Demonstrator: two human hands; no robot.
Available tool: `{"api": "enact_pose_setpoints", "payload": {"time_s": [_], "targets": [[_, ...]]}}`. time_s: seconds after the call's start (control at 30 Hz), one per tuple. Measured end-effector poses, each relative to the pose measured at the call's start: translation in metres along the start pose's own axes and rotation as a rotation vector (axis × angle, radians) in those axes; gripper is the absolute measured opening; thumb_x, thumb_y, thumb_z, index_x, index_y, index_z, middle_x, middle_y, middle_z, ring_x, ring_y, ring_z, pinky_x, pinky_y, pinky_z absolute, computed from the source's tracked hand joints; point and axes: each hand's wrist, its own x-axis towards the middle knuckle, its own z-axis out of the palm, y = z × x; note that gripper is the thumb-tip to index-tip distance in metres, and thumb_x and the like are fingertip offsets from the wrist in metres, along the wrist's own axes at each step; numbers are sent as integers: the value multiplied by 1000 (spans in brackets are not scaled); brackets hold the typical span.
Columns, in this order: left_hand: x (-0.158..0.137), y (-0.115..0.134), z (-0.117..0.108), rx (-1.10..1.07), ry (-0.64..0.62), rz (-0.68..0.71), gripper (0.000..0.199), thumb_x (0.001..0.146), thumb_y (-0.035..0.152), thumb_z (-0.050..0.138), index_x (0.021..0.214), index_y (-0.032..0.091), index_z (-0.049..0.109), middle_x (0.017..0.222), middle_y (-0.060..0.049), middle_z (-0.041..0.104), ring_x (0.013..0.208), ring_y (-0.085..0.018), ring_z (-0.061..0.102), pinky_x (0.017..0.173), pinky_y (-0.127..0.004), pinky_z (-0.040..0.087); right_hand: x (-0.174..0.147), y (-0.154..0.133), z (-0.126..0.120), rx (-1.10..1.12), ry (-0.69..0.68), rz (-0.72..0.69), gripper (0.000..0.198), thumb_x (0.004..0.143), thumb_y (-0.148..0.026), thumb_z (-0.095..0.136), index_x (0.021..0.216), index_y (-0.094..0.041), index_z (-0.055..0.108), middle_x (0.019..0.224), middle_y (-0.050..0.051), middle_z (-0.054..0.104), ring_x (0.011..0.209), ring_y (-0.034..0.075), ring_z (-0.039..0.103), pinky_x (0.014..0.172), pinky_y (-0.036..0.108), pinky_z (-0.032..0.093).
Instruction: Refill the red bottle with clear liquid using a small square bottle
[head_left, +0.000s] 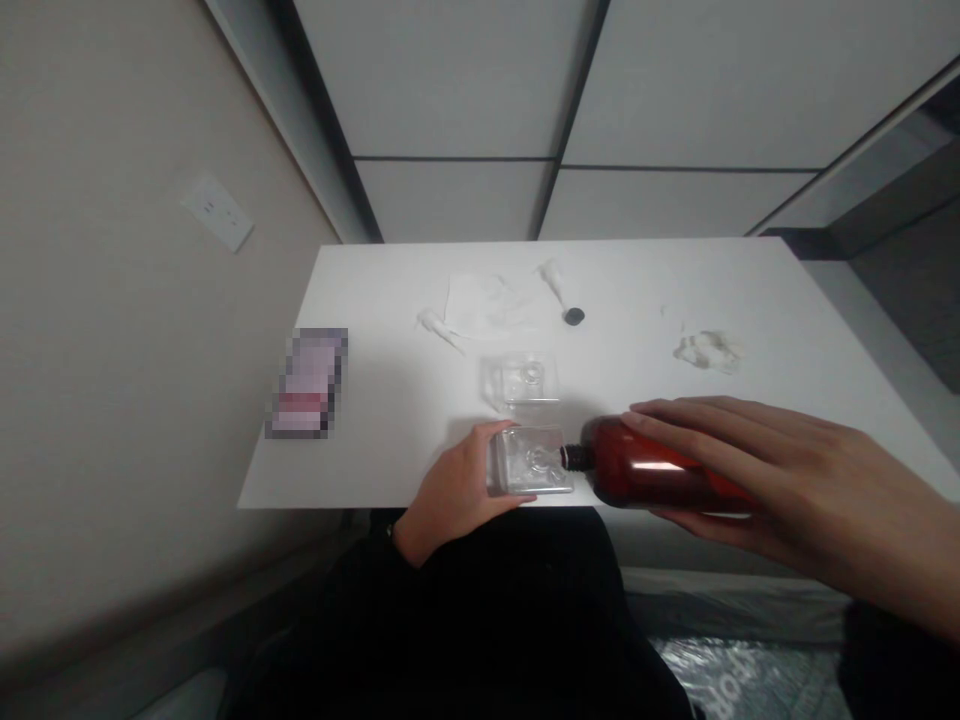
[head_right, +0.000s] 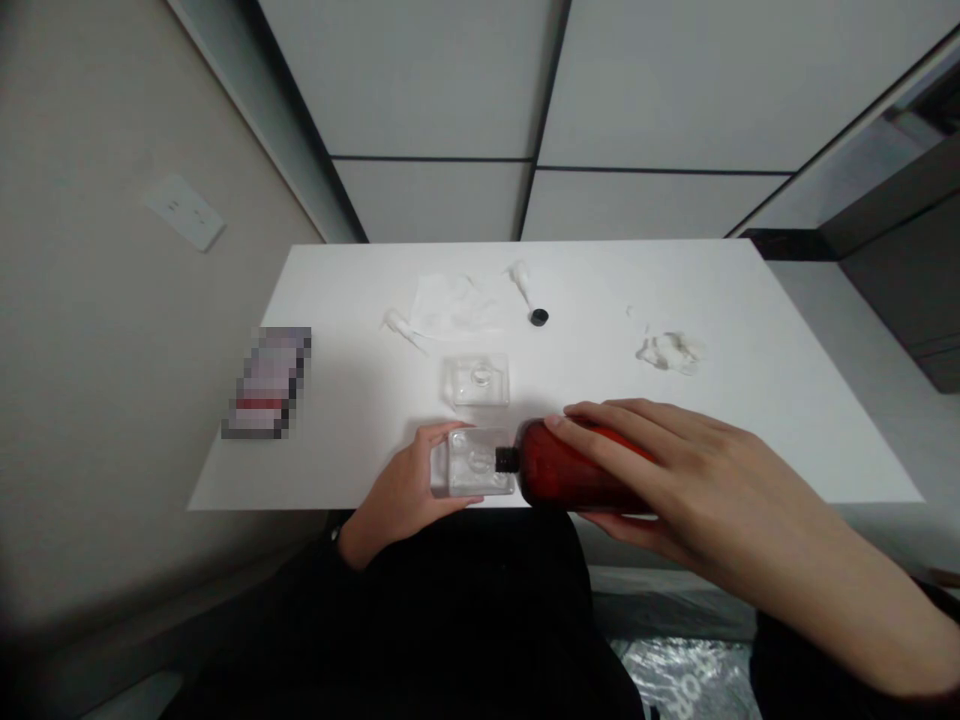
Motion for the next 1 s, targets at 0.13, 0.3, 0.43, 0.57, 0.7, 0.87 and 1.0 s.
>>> {"api": "enact_pose_setpoints", "payload": {"time_s": [0.13,0.3,0.43,0.57,0.7,0.87,1.0], "targets": [[0,0,0,2,1,4,88,77,33,96,149,23,46,146,-16,65,135,-39,65,114,-57,54,-1,1,0,41,9,19,51,110,-45,42,156,-26,54,132,12,77,104,34,80,82,49,71],[0,0,0,10,3,9,88,77,33,96,148,24,46,146,-15,65,134,-39,66,113,-56,55,0,2,1,29,15,-1,53,110,-47,44,156,-24,54,129,13,77,102,34,80,79,49,71],[0,-1,0,12,1,4,87,77,34,96,148,24,46,145,-15,65,134,-39,66,112,-56,55,1,2,0,2,17,-21,54,109,-44,43,157,-21,53,128,15,77,101,35,80,77,50,71],[0,1,0,6,1,5,86,78,35,95,148,25,47,144,-15,66,133,-39,66,112,-57,55,3,1,-1,-7,18,-34,52,109,-41,42,154,-19,55,126,16,78,98,36,80,75,52,71],[0,1,0,-4,4,-11,86,77,35,95,148,25,48,143,-15,66,132,-39,67,111,-57,56,6,-1,-3,-30,23,-44,47,110,-40,40,147,-17,59,124,17,78,98,35,81,74,51,71],[0,-1,1,1,-3,-9,87,77,34,95,149,24,47,144,-16,66,132,-40,67,111,-58,56,7,-3,-1,-29,6,-27,46,111,-39,39,147,-18,58,125,16,78,99,34,81,77,48,71],[0,0,0,4,-4,-6,87,77,33,95,149,23,47,144,-15,66,132,-39,67,110,-58,56,5,-3,1,-1,0,-17,48,111,-43,42,150,-20,57,128,15,78,102,33,80,80,47,71]]}}
